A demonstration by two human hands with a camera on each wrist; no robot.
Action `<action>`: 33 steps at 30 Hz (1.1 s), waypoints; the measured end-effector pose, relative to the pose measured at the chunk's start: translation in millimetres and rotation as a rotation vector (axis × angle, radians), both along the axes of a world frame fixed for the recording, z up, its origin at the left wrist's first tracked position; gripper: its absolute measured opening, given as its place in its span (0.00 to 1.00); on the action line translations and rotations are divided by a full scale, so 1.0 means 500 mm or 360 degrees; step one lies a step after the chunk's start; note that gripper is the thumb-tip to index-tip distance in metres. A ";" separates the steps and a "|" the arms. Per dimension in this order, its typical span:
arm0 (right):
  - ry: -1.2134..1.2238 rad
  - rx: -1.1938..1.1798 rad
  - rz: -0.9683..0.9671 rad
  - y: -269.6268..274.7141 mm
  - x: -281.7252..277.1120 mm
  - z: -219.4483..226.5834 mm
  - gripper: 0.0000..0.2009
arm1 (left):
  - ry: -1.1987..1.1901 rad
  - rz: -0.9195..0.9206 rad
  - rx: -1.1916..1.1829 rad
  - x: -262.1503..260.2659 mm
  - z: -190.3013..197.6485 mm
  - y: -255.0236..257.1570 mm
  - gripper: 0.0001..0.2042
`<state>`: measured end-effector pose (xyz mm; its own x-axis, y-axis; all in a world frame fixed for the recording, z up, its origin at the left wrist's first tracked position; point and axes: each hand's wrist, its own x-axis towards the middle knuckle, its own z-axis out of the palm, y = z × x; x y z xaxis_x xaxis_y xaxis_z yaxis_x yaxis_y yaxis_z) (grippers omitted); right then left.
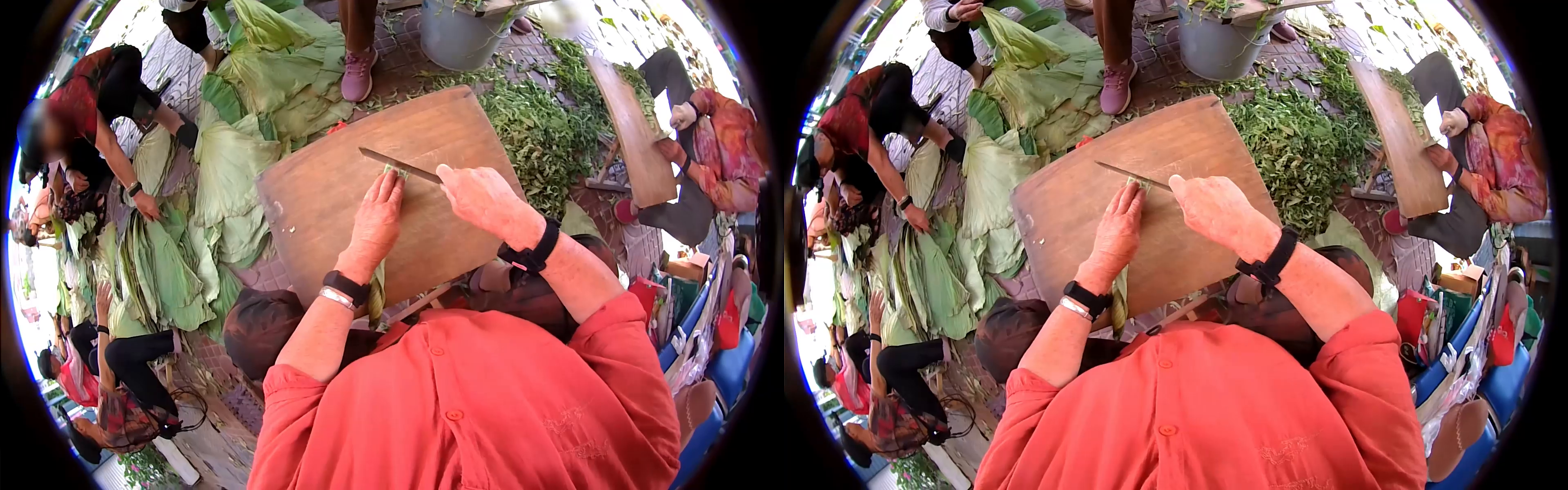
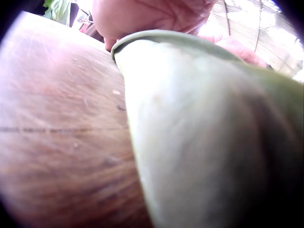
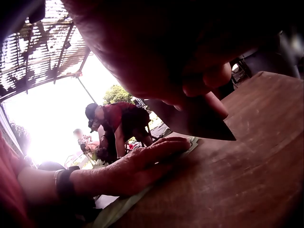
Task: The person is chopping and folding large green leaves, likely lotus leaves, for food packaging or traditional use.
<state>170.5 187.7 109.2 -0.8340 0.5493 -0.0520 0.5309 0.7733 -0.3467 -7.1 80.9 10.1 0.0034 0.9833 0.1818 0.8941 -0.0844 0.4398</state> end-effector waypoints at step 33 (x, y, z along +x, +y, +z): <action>-0.0104 -0.0023 -0.0125 0.007 -0.035 -0.012 0.05 | -0.0069 0.0023 0.0055 0.003 -0.015 -0.005 0.24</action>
